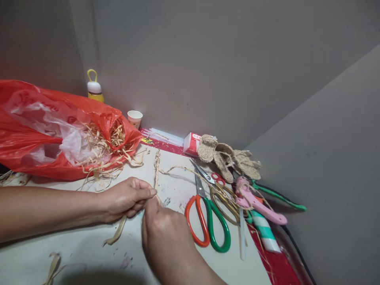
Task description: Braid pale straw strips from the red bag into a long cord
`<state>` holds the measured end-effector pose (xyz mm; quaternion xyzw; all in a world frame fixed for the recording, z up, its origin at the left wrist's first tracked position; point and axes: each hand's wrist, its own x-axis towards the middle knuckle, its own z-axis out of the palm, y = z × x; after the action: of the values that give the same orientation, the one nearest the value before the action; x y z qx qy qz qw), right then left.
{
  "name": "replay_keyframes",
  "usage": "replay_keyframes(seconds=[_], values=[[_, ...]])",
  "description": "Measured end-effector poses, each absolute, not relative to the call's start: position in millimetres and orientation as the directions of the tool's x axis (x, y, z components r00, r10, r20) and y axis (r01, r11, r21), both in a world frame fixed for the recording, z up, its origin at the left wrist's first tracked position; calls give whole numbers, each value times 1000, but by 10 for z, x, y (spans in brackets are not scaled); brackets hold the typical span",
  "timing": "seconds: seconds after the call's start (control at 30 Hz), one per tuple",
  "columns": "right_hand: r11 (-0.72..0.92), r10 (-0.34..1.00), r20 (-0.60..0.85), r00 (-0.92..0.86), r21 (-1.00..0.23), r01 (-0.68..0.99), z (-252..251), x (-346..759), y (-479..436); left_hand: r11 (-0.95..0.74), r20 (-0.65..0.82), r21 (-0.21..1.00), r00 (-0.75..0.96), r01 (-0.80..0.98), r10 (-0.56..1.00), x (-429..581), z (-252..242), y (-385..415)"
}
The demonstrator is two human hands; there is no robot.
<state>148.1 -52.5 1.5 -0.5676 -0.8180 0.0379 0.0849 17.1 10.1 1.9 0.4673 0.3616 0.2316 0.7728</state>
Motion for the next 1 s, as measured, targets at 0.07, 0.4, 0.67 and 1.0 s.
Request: replay_keyframes(seconds=[0.07, 0.4, 0.67, 1.0], values=[[435, 900, 46, -433, -146, 889, 45, 1422, -564, 466, -368, 885, 627, 8, 687, 173, 27, 99], [232, 973, 174, -155, -762, 605, 445, 1780, -597, 386, -303, 922, 685, 34, 663, 135, 58, 181], [-372, 914, -361, -186, -928, -23, 111, 1728, -164, 259, -150, 966, 759, -25, 633, 155, 19, 206], [-428, 841, -446, -305, -895, 127, 182, 1789, -185, 236, -232, 965, 776, 110, 587, 120, 76, 215]])
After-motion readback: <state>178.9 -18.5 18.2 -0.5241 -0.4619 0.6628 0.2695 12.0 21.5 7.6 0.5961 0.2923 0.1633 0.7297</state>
